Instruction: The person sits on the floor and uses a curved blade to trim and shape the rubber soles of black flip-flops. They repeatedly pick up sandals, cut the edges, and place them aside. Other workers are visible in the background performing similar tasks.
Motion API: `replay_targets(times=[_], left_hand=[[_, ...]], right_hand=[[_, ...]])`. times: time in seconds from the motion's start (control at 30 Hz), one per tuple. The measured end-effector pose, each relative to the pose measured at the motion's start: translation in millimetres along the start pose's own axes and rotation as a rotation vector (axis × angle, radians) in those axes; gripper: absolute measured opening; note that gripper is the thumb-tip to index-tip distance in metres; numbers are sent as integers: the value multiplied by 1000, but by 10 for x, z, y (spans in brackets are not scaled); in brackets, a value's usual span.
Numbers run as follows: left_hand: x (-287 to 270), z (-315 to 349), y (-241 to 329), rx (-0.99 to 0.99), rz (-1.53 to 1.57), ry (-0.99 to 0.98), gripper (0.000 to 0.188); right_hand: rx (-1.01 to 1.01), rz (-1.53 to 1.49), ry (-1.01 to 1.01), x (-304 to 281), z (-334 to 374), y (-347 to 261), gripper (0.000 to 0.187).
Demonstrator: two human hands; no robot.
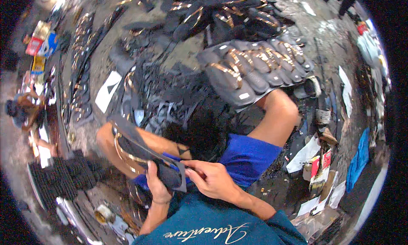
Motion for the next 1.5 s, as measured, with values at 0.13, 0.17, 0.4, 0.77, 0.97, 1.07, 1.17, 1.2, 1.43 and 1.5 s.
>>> replay_targets(times=[0.13,0.17,0.4,0.77,0.97,1.07,1.17,1.2,1.43,1.5], left_hand=[[35,-233,32,111,-125,-137,48],[80,-375,76,140,-130,-225,50],[1746,-860,-61,-16,105,-773,55],[2397,-931,83,-271,63,-698,20],[1751,-1250,590,-193,-89,-514,27],[1764,-1284,527,-145,-193,-525,24],[1711,-1338,451,-149,-216,-520,21],[1701,-1331,425,-156,-215,-522,21],[1584,-1228,173,-128,-197,-487,24],[1550,-1222,60,-145,-140,-477,24]], right_hand=[[162,-292,-213,2,-376,85,28],[153,-268,-244,-55,-481,119,28],[-287,-907,267,-795,-1246,-792,26],[-75,-573,630,-1150,291,60,43],[17,-46,495,-810,350,384,43],[-13,9,447,-748,199,438,39],[-19,69,415,-782,43,474,34],[-41,109,411,-798,5,489,33],[14,301,362,-895,-313,571,29],[6,311,339,-944,-442,528,27]])
Point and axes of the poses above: each hand's wrist, its own z-axis away from the middle knuckle, its own x-axis out of the palm, y = z × x, the point moved 5 cm from there along -z, towards the middle knuckle, and after that the axes turned 14 degrees about -z, right-handed, at the moved point
